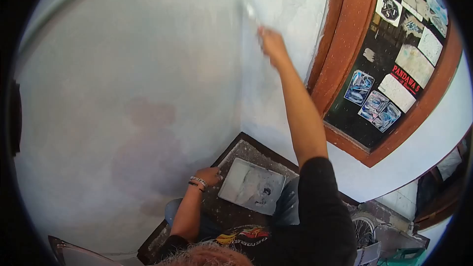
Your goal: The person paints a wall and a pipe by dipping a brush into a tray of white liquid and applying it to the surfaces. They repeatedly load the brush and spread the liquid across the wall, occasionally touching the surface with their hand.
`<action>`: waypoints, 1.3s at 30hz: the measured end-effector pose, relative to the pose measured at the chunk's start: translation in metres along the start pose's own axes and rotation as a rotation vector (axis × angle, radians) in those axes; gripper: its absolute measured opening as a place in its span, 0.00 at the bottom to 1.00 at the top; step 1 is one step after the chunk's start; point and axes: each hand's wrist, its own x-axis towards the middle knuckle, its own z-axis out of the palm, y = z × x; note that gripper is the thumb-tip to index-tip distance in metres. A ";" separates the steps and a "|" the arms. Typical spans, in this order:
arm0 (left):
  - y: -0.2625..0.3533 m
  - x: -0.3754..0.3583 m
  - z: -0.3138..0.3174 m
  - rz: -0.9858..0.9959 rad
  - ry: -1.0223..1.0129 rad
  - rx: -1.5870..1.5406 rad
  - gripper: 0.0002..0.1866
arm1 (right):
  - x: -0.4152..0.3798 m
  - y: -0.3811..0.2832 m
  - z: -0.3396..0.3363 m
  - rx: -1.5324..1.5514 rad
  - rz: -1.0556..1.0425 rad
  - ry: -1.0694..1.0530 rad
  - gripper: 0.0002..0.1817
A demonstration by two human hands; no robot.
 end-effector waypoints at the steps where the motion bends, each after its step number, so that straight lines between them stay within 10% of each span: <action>1: 0.003 -0.001 -0.010 0.003 0.008 0.002 0.25 | 0.017 -0.016 0.001 -0.117 0.309 0.034 0.23; 8: 0.004 -0.026 0.000 0.001 0.029 -0.029 0.22 | -0.022 0.053 0.027 -0.394 0.295 -0.096 0.25; 18: 0.014 -0.049 -0.011 0.023 0.144 -0.032 0.16 | -0.398 0.206 -0.093 -0.805 0.991 -0.634 0.25; 21: 0.024 -0.059 -0.005 0.013 0.184 -0.025 0.13 | -0.479 0.229 -0.103 -1.140 0.889 -0.962 0.22; 39: 0.009 -0.084 -0.012 -0.026 0.236 -0.058 0.15 | -0.571 0.238 -0.048 -1.300 0.878 -1.137 0.12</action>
